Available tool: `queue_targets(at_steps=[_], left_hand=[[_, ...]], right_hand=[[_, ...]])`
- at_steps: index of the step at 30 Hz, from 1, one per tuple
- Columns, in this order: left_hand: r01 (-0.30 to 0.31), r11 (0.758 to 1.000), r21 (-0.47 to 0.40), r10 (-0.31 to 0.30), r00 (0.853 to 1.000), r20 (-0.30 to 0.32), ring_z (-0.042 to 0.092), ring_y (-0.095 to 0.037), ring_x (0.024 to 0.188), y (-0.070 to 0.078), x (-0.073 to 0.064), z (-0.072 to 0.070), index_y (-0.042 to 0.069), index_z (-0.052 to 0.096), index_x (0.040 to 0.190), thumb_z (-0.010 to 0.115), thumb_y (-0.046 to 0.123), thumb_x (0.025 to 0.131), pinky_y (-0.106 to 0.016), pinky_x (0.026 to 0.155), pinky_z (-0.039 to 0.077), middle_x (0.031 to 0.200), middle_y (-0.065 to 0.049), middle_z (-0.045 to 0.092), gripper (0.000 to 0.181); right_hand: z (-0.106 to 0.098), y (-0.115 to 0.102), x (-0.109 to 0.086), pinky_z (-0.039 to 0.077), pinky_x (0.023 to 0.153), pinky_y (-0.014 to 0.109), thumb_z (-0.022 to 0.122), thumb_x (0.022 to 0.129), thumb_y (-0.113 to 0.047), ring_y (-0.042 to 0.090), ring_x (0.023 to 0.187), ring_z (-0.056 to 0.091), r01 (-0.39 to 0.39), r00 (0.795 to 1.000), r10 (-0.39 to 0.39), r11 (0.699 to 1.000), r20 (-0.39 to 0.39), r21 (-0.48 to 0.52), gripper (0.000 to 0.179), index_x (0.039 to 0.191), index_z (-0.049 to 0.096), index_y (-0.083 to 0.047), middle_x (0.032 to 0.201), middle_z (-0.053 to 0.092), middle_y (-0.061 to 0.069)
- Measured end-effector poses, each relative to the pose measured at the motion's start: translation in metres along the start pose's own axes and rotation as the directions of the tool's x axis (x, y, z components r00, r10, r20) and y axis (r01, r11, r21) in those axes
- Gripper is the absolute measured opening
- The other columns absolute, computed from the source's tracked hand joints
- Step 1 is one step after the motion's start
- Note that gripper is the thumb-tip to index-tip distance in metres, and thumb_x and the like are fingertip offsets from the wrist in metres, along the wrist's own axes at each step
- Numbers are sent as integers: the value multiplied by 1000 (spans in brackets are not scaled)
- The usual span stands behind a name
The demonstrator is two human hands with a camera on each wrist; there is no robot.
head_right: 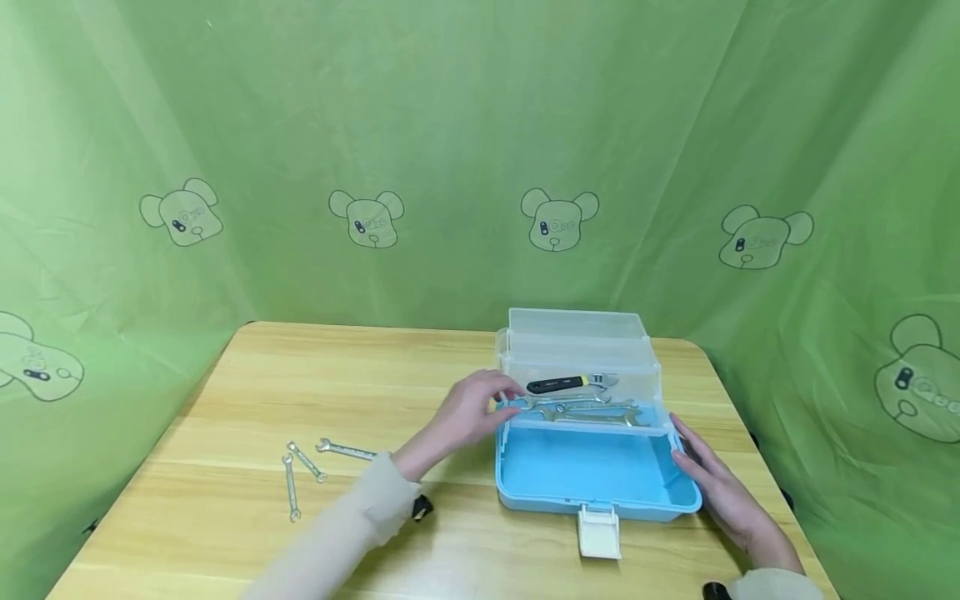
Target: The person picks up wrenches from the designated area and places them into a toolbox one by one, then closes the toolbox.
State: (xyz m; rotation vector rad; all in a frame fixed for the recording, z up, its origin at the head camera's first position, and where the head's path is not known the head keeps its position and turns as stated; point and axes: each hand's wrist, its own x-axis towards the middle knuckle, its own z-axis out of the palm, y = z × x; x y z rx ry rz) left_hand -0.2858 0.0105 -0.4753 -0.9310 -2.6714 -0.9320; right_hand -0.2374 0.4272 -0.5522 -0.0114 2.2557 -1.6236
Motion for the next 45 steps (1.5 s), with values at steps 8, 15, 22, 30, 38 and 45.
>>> queue_targets(at_steps=[8, 15, 22, 30, 38, 45], left_hand=[[94, 995, -13, -94, 995, 11, 69, -18, 101, -67, -84, -47, 12, 71, 123, 78, 17, 92, -33, 88, 59, 115, -5, 74, 32], [224, 974, 42, -227, 969, 93, 67, -21, 105, -130, -158, -81, 13, 71, 122, 82, 14, 87, -45, 95, 58, 115, -4, 73, 36], [297, 950, 96, -305, 948, 91, 67, -20, 104, -163, -194, -102, 15, 74, 117, 85, 14, 83, -49, 98, 56, 111, 1, 73, 36], [268, 961, 64, -273, 955, 114, 61, -10, 87, -170, -199, -108, 13, 74, 103, 82, 9, 86, -32, 81, 56, 93, 5, 66, 19], [299, 954, -5, -290, 932, 217, 53, -6, 79, -165, -195, -106, 9, 67, 95, 75, 7, 93, -22, 71, 51, 88, 2, 59, 8], [247, 965, 84, -260, 937, 232, 49, -9, 80, -159, -194, -101, 10, 66, 94, 73, 8, 94, -24, 71, 46, 86, 4, 57, 8]], right_hand=[[1, -3, -1, -8, 108, 86, 40, 112, -37, 58, 146, -29, 8, 1000, -8, 1000, 7, 10, 70, 164, -6, -40, 166, -34, 17], [0, -3, -1, -8, 108, 86, 40, 112, -38, 58, 146, -29, 1, 1000, -1, 1000, 4, 8, 70, 164, -7, -40, 166, -33, 16], [0, -4, 0, -6, 108, 86, 40, 112, -40, 58, 147, -28, -15, 1000, 15, 1000, 3, -9, 71, 164, -7, -40, 166, -33, 16], [0, -4, 1, -6, 109, 86, 41, 112, -40, 57, 147, -27, -1, 1000, 1, 1000, 6, -8, 70, 164, -7, -41, 167, -33, 15], [-2, -3, -2, -6, 108, 86, 40, 112, -39, 58, 147, -27, 1, 1000, -1, 1000, -1, -10, 70, 164, -7, -41, 166, -33, 16], [0, -2, -3, -6, 108, 86, 41, 112, -39, 59, 147, -27, 1, 1000, -1, 1000, 0, -12, 71, 164, -7, -40, 166, -33, 17]])
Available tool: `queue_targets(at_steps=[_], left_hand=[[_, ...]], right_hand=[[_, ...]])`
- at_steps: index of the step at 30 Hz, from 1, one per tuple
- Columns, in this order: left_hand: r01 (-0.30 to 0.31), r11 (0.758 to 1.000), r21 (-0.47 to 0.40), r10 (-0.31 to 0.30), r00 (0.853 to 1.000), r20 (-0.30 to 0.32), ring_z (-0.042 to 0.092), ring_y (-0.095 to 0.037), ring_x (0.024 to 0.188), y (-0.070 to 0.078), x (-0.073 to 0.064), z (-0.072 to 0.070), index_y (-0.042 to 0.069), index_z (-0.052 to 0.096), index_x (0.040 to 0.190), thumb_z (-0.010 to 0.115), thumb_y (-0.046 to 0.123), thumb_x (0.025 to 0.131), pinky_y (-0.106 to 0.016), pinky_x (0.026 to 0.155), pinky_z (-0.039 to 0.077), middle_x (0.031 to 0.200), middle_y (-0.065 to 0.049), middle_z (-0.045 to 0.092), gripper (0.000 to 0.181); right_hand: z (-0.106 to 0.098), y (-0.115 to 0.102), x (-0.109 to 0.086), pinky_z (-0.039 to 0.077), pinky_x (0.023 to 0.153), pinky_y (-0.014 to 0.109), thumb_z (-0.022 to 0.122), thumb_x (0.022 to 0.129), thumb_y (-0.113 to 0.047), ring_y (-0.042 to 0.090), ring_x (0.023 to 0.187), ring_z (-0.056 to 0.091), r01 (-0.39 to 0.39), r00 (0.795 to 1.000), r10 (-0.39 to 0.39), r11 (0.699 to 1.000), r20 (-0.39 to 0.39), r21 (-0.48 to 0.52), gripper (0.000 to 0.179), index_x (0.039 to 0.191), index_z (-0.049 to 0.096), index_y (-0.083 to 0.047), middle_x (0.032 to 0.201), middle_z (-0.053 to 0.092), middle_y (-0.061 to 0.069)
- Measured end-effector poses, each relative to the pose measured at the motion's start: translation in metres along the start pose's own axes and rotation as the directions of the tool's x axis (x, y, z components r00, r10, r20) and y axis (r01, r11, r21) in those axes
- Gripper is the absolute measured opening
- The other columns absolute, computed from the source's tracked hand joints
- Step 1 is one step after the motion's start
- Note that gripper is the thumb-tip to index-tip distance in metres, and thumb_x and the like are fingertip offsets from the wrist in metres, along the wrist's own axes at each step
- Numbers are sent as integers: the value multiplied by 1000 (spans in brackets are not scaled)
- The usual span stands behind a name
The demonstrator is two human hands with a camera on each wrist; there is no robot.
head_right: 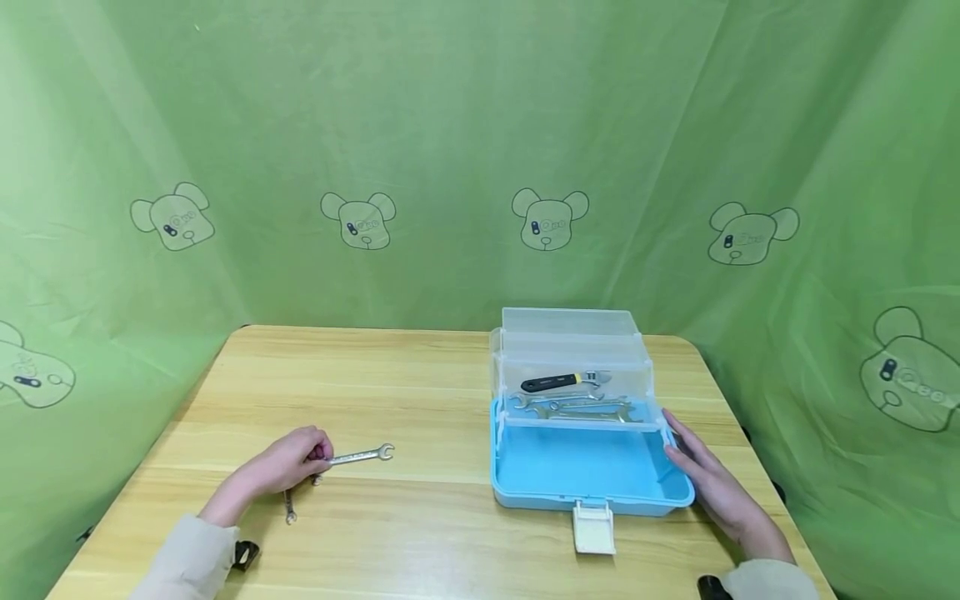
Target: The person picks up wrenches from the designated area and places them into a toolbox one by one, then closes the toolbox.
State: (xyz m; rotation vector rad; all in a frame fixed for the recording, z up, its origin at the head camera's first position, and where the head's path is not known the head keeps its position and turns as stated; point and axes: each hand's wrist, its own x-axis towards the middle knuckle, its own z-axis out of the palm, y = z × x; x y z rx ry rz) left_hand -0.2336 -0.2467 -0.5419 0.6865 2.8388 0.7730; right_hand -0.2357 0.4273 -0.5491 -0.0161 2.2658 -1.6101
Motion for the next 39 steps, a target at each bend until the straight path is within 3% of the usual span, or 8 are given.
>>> queue_targets(at_steps=[8, 14, 18, 24, 27, 29, 31, 39], left_hand=[[2, 1000, -25, -2, 1000, -11, 51, -4, 77, -1, -2, 2, 11, 62, 96, 70, 8, 97, -26, 72, 49, 85, 7, 59, 8], [20, 980, -196, -17, 1000, 15, 56, -6, 77, -1, -2, -1, 8, 64, 104, 66, 8, 100, -23, 70, 52, 86, 2, 64, 4], [54, 911, -409, -37, 998, 50, 62, -18, 82, 2, -2, -3, 5, 63, 115, 60, 9, 103, -26, 71, 56, 93, -12, 67, 13], [176, 688, -704, -104, 984, 145, 62, -21, 87, -1, -2, -1, -3, 61, 122, 55, 14, 106, -30, 76, 58, 100, -20, 63, 25], [214, 601, -770, -114, 977, 183, 64, -17, 90, -5, -4, 3, -5, 62, 123, 57, 17, 105, -30, 83, 59, 104, -15, 66, 29], [222, 561, -798, -100, 974, 201, 66, -16, 94, -7, -5, 5, -7, 61, 125, 59, 16, 104, -30, 89, 59, 108, -13, 68, 31], [225, 544, -808, -90, 973, 210, 68, -16, 97, -8, -7, 5, -8, 61, 125, 63, 15, 102, -30, 91, 59, 110, -13, 70, 32], [211, 577, -789, -69, 975, 210, 73, -25, 100, -1, -10, 1, -10, 61, 124, 75, 7, 93, -34, 93, 61, 111, -26, 72, 39]], right_hand=[[0, 0, 0, -6, 109, 86, 41, 112, -40, 59, 147, -27, -5, 1000, 5, 1000, 0, 5, 71, 164, -7, -41, 166, -33, 17], [1, -1, 0, -6, 109, 86, 41, 112, -39, 59, 147, -27, -4, 1000, 4, 1000, 2, 10, 71, 164, -6, -41, 166, -33, 17], [1, -1, -1, -6, 108, 86, 41, 112, -39, 59, 147, -26, -3, 1000, 3, 1000, 1, 9, 71, 164, -7, -41, 166, -33, 17], [0, 0, 0, -5, 108, 87, 41, 112, -40, 60, 147, -26, -5, 1000, 5, 1000, -1, -4, 71, 164, -7, -40, 166, -33, 18], [0, -1, 0, -6, 108, 86, 41, 112, -39, 59, 146, -27, -3, 1000, 3, 1000, 1, 4, 71, 164, -7, -40, 166, -33, 18], [0, -1, 0, -7, 108, 86, 41, 112, -39, 59, 146, -28, -1, 1000, 1, 1000, 4, 11, 71, 164, -6, -40, 166, -33, 18], [0, 0, 0, -7, 108, 86, 41, 112, -38, 58, 146, -28, 1, 1000, -1, 1000, 5, 13, 71, 164, -6, -40, 166, -33, 18], [0, 1, 0, -6, 108, 87, 41, 112, -39, 60, 146, -27, 4, 1000, -4, 1000, 1, 3, 71, 164, -7, -40, 166, -33, 17]])
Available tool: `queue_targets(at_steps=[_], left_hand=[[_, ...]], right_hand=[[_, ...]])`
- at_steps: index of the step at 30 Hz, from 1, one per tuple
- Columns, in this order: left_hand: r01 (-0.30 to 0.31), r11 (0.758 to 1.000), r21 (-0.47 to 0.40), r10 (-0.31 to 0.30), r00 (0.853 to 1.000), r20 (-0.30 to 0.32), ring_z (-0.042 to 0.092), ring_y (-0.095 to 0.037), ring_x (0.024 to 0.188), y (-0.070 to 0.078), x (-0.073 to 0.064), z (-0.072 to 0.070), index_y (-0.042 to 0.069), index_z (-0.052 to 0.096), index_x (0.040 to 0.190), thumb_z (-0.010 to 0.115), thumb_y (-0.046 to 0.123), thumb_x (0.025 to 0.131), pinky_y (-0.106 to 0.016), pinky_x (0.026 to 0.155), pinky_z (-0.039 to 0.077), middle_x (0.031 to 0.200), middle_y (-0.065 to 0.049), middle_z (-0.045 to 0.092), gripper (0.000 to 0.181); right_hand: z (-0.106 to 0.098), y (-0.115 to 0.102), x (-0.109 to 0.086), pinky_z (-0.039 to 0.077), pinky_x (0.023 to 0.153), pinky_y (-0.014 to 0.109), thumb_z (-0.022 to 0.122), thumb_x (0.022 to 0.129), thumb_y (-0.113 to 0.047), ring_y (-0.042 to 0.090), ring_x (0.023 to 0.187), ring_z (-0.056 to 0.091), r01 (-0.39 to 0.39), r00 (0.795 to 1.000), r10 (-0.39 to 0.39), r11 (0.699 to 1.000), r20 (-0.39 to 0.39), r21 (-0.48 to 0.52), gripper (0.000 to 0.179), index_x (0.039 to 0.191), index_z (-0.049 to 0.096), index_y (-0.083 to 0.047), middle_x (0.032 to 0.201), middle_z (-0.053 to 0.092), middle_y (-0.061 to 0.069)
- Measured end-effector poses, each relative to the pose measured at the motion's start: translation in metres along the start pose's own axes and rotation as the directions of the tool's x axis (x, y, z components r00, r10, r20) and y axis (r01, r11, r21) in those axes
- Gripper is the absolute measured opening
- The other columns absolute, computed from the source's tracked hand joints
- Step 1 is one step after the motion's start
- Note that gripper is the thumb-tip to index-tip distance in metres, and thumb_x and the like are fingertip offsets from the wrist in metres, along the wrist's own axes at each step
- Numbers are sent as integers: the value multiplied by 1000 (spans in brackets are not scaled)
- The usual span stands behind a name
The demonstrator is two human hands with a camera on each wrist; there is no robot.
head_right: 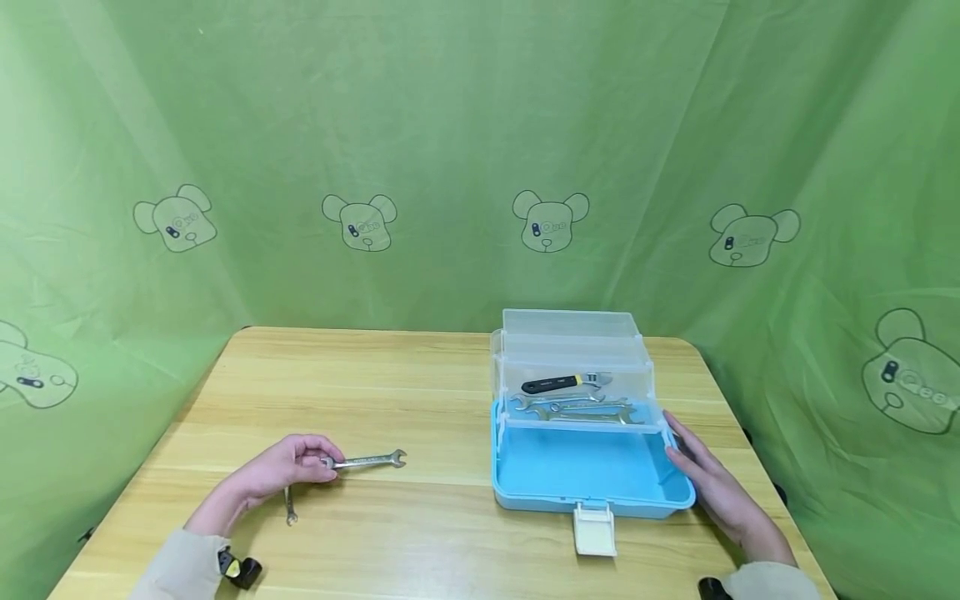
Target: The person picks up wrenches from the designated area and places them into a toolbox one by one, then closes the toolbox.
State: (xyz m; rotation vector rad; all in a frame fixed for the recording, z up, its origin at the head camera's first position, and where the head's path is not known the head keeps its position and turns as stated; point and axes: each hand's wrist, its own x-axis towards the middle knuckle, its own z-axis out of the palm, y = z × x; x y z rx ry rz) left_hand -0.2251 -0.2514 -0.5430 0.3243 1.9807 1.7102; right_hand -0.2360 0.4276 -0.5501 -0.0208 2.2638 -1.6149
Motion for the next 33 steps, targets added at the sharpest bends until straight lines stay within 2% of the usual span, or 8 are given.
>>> queue_targets(at_steps=[4, 11, 16, 23, 29, 33], left_hand=[[1, 1000, 10, -1, 1000, -15, 74, -27, 99, 2, -1, 1, -12, 62, 123, 76, 6, 91, -33, 92, 62, 112, -30, 71, 38], [-8, 999, 45, 11, 998, -59, 75, -27, 98, 0, 1, 0, -10, 62, 125, 74, 12, 94, -32, 88, 62, 113, -28, 72, 40], [-26, 999, 46, 30, 995, -94, 74, -26, 100, 2, 1, 0, -8, 62, 126, 74, 15, 95, -31, 89, 61, 115, -27, 72, 41], [-120, 993, 11, 120, 983, -135, 75, -22, 101, 13, 1, 4, -8, 60, 127, 74, 13, 95, -37, 97, 60, 115, -27, 71, 41], [-209, 978, -13, 205, 968, -144, 75, -21, 99, 22, 1, 9, -10, 60, 126, 73, 7, 94, -41, 97, 60, 110, -15, 76, 39], [-230, 973, -16, 225, 962, -156, 75, -18, 97, 25, 1, 14, -9, 61, 125, 73, 7, 94, -39, 95, 61, 106, -5, 77, 37]], right_hand=[[0, 0, 0, -7, 108, 86, 41, 112, -39, 59, 146, -27, 1, 1000, -1, 1000, -2, 5, 71, 165, -6, -40, 166, -32, 17], [1, -1, -1, -7, 109, 86, 41, 112, -38, 58, 147, -28, 2, 1000, -2, 1000, -1, 12, 70, 164, -6, -40, 166, -32, 17], [1, -1, 0, -8, 109, 86, 41, 112, -38, 58, 147, -27, 4, 1000, -4, 1000, 0, 14, 70, 164, -6, -41, 167, -32, 17], [0, -1, 0, -8, 109, 86, 41, 112, -38, 58, 147, -28, 5, 1000, -5, 1000, -2, 11, 71, 164, -6, -40, 166, -32, 17], [1, -1, 0, -7, 108, 86, 41, 112, -38, 59, 147, -27, 6, 1000, -6, 1000, -2, 0, 71, 164, -6, -41, 166, -33, 18], [1, -2, -1, -8, 108, 86, 41, 112, -37, 59, 147, -27, 9, 1000, -9, 1000, -2, 6, 70, 165, -6, -40, 166, -32, 18]])
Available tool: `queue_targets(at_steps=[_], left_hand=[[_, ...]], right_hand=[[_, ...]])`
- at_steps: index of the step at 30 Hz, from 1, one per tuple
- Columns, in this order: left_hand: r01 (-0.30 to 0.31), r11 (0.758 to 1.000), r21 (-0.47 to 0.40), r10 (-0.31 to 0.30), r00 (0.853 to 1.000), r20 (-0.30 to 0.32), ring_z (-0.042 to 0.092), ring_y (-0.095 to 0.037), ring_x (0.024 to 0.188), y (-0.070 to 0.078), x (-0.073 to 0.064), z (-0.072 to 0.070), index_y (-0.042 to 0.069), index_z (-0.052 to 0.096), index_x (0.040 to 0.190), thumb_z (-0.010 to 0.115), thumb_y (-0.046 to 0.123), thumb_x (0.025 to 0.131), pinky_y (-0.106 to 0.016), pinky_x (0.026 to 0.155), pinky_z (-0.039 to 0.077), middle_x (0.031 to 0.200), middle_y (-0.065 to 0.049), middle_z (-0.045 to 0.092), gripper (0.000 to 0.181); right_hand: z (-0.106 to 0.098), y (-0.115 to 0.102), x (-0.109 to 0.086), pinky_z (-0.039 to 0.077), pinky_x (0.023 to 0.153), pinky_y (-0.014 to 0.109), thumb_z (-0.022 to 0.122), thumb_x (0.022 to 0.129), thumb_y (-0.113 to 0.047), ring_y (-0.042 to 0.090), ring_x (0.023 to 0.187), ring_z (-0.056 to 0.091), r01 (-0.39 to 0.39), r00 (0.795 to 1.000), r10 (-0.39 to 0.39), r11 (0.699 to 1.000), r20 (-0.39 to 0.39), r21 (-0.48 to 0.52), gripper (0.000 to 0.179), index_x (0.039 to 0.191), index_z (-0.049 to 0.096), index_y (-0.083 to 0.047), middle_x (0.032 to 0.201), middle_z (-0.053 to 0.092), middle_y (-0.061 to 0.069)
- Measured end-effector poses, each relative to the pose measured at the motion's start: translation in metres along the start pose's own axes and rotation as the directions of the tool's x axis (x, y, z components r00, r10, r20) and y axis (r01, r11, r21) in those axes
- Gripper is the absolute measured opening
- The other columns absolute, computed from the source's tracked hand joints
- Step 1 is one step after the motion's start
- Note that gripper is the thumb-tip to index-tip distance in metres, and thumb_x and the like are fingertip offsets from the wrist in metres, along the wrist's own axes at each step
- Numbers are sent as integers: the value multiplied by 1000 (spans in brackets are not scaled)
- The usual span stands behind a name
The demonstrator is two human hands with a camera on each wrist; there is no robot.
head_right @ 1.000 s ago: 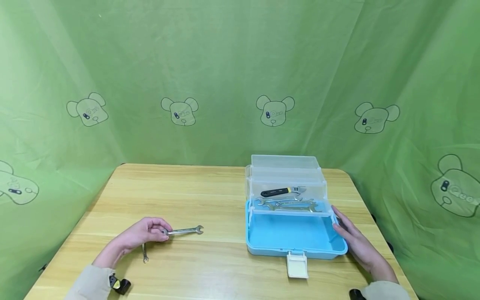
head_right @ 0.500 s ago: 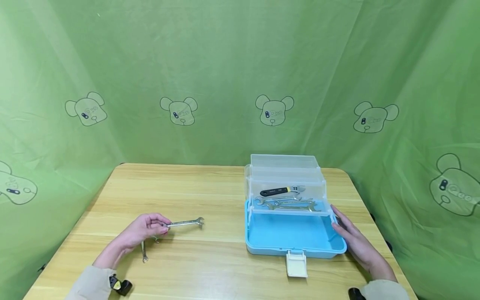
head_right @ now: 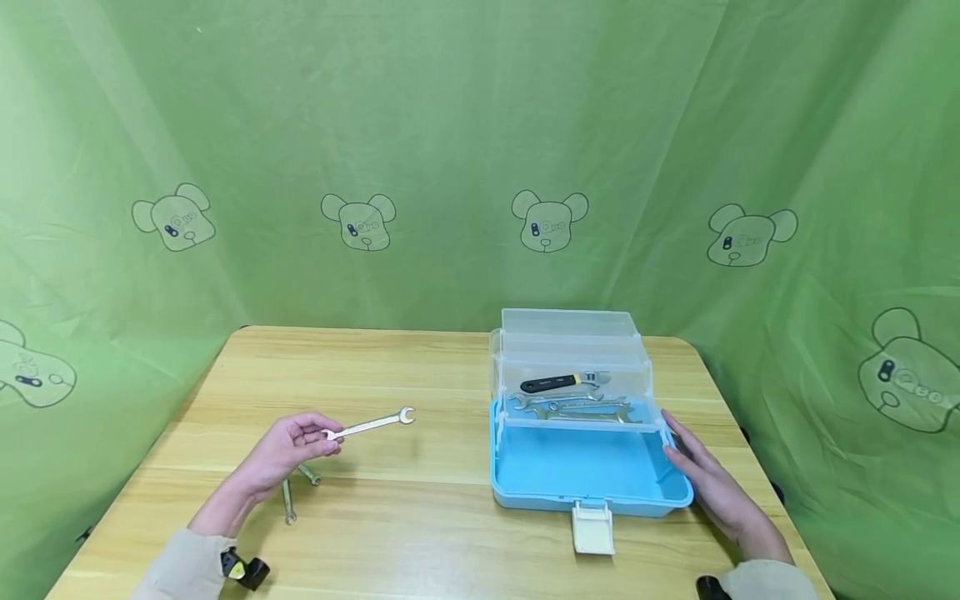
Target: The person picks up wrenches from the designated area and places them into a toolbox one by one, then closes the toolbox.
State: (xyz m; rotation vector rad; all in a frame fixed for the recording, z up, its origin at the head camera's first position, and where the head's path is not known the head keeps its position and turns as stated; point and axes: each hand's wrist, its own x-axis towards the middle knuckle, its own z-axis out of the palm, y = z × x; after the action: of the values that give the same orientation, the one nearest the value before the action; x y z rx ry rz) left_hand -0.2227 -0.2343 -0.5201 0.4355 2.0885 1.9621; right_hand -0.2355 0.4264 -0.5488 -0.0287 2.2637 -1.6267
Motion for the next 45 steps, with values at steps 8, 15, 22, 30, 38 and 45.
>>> queue_targets(at_steps=[8, 15, 22, 30, 38, 45], left_hand=[[-14, 999, -40, 13, 1000, -19, 75, -13, 95, 5, 9, 11, -12, 60, 125, 72, 5, 94, -40, 96, 60, 108, -10, 75, 37], [-29, 998, -52, 28, 999, -18, 75, -13, 95, 4, 27, 30, -7, 64, 123, 75, 7, 93, -41, 96, 60, 108, -10, 75, 35], [-11, 997, -77, 11, 1000, -8, 75, -16, 94, 8, 53, 55, -8, 64, 123, 77, 7, 91, -34, 94, 61, 113, -29, 71, 38], [-37, 993, -115, 41, 999, 29, 75, -15, 93, 12, 87, 86, -7, 65, 122, 76, 5, 91, -36, 96, 61, 112, -27, 71, 35], [-69, 990, -126, 77, 995, 62, 74, -14, 91, 16, 115, 117, -5, 67, 120, 75, 1, 92, -36, 94, 61, 105, -16, 75, 30], [-67, 990, -124, 77, 994, 78, 74, -13, 90, 24, 135, 145, -6, 67, 121, 73, 0, 92, -46, 98, 60, 111, -28, 71, 30]], right_hand=[[-1, 0, -2, -7, 108, 86, 41, 112, -38, 59, 147, -27, -3, 1000, 3, 1000, 3, 4, 70, 164, -5, -41, 166, -32, 18], [0, 0, -2, -7, 108, 86, 41, 112, -38, 59, 147, -27, -11, 1000, 11, 1000, 3, 8, 70, 164, -6, -41, 166, -33, 18], [-1, -1, -3, -7, 108, 86, 41, 112, -39, 59, 147, -27, -15, 1000, 15, 1000, 2, 2, 71, 164, -7, -40, 166, -33, 18], [-2, 0, -3, -5, 108, 87, 41, 112, -40, 60, 146, -27, -19, 1000, 19, 1000, -2, -19, 71, 164, -8, -41, 166, -33, 18], [-1, 2, 0, -6, 108, 87, 41, 112, -39, 60, 147, -26, -6, 1000, 6, 1000, -3, -16, 71, 165, -6, -39, 166, -32, 19], [0, 4, 0, -7, 107, 86, 42, 111, -39, 60, 146, -26, -2, 1000, 2, 1000, -10, -8, 71, 164, -5, -40, 166, -32, 18]])
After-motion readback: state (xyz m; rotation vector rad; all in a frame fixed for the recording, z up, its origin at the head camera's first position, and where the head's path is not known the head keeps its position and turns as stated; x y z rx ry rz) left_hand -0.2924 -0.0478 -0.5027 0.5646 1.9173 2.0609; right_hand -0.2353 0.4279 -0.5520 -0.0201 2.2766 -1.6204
